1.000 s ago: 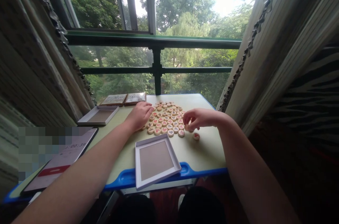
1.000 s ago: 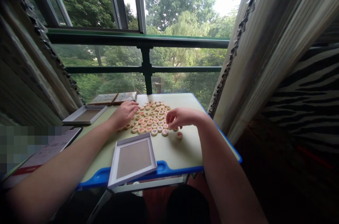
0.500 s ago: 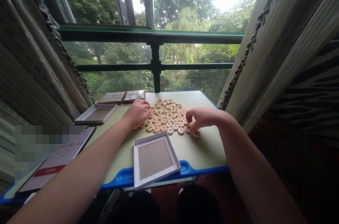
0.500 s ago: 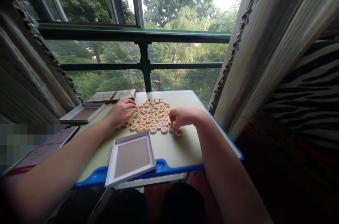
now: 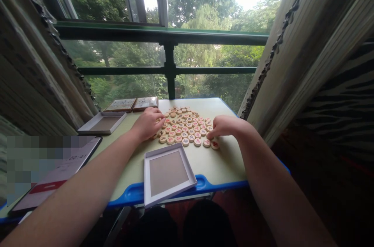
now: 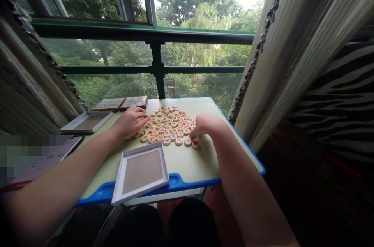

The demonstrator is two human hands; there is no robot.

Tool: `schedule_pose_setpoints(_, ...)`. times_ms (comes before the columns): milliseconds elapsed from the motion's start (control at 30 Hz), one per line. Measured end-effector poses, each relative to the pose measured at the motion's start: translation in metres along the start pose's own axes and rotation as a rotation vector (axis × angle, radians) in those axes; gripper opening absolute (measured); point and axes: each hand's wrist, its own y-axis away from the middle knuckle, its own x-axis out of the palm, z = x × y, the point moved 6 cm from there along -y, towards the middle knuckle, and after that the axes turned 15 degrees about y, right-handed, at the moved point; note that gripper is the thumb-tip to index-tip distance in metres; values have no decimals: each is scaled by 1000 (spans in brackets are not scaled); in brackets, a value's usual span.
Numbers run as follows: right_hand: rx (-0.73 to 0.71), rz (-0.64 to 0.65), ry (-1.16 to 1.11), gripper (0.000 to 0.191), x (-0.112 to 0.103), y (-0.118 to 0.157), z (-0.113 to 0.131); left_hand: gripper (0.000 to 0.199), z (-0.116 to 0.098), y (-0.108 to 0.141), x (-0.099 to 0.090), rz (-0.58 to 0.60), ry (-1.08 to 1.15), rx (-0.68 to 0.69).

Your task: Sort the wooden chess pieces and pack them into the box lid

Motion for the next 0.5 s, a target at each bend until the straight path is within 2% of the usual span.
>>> schedule_pose_setpoints(167, -78, 24, -27, 26, 1, 3, 3, 31, 1, 0, 3, 12, 27, -8)
schedule_pose_setpoints(333, -53, 68, -95, 26, 5, 2, 0, 32, 0, 0, 9, 39, 28, -1)
schedule_pose_setpoints(500, -85, 96, -181, 24, 9, 4, 2, 31, 2, 0, 5, 21, 19, -16)
